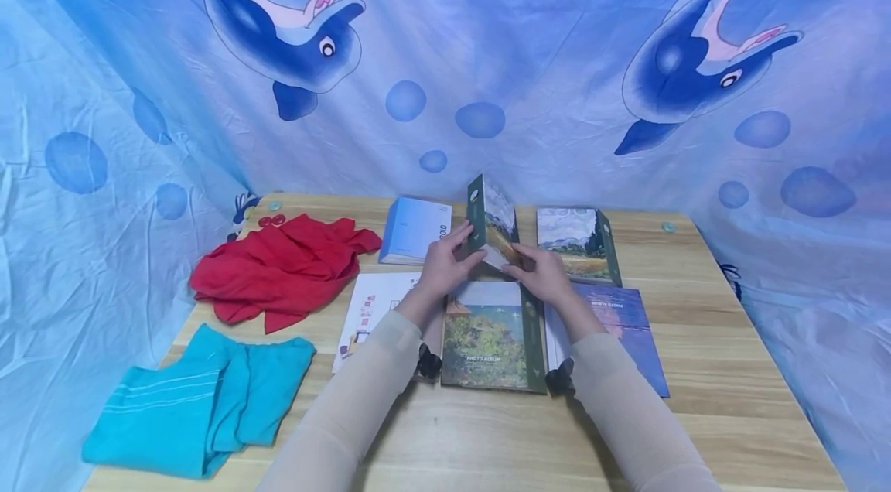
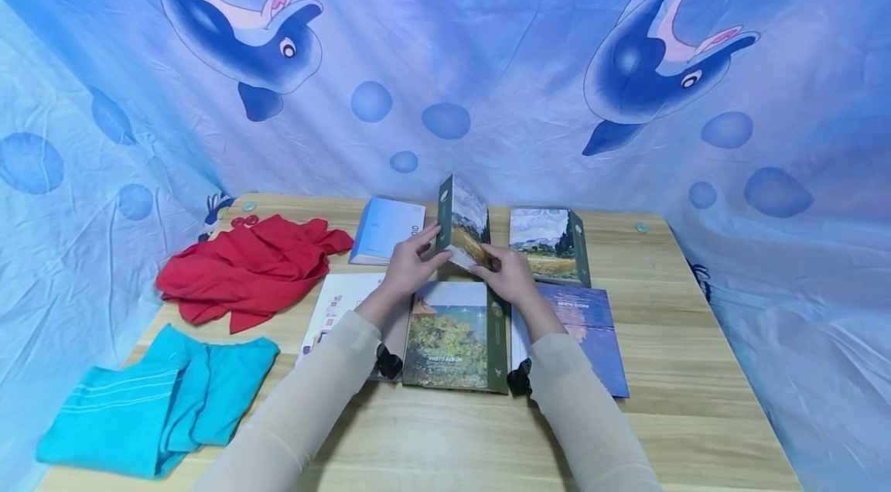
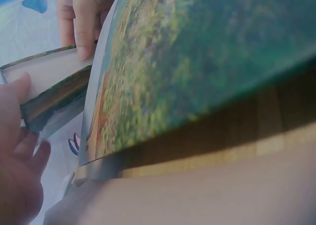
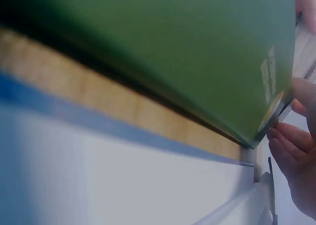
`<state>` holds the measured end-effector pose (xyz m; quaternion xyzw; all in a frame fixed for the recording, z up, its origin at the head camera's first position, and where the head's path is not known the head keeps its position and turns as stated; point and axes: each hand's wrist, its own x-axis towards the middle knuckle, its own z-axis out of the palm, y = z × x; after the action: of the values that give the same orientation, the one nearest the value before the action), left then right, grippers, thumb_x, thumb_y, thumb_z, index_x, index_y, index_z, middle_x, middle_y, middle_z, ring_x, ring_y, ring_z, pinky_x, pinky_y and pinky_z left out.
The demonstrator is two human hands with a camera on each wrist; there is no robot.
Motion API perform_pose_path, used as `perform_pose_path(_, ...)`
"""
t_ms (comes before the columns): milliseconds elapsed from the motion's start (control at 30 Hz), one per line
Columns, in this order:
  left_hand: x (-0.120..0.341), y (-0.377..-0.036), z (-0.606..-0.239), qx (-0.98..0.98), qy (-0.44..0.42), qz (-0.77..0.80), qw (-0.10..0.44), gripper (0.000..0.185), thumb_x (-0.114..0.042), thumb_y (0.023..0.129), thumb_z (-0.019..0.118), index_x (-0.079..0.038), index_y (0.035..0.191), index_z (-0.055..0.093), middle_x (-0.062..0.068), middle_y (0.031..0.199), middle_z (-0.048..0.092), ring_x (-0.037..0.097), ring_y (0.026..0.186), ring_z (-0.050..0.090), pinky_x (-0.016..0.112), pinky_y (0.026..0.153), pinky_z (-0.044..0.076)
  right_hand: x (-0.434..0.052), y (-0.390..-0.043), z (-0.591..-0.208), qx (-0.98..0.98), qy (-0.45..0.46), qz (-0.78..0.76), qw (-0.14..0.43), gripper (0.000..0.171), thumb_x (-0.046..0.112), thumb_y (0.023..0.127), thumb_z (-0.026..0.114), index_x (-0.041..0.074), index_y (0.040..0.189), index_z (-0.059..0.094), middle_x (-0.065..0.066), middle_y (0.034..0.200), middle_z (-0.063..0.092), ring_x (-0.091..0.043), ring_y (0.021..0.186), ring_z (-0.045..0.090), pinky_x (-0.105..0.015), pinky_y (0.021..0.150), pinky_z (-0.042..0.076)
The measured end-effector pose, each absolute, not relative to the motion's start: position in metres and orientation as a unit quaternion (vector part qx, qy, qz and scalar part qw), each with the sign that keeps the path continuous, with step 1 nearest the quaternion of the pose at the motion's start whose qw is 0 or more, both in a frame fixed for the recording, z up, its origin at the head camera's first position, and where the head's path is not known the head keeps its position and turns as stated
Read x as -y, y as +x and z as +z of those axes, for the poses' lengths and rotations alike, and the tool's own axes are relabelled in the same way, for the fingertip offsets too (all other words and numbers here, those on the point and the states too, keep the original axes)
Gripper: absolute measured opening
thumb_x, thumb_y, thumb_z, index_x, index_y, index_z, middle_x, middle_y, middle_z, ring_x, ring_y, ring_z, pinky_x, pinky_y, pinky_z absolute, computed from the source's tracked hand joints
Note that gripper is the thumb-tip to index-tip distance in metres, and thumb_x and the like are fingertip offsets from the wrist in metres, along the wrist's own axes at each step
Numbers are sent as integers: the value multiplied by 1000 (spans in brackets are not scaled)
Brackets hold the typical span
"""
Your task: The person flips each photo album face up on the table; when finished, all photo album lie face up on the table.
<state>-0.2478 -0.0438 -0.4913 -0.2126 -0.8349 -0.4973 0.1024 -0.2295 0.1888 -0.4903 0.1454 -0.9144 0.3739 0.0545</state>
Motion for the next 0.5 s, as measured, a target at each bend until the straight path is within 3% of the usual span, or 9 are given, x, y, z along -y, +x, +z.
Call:
perform_pose_path(133,44,-249,-492,852,-212,-466,111,60,-36,92,76,-1,139,59,11,146,55,31,130,56,42,112,43,-192,-230,-492,918,154,358,75,48,29,89,80,6,130,69,-16,119,72,-36,110,66,-52,97,52)
perform_pose_path(333,46,-249,-495,863,-210,-450,96,58,-28,93,76,1,140,58,17,142,58,33,124,61,41,106,49,-196,-231,-494,915,179,349,94,37,23,86,83,6,118,75,-12,103,73,-30,93,66,-48,84,56)
perform_pose_path(500,45,-247,-497,867,-192,-453,81,56,-15,93,75,-3,144,55,18,142,58,33,128,58,40,110,46,-197,-230,-494,916,176,349,91,34,21,85,84,4,114,76,-14,108,73,-31,97,67,-48,86,57)
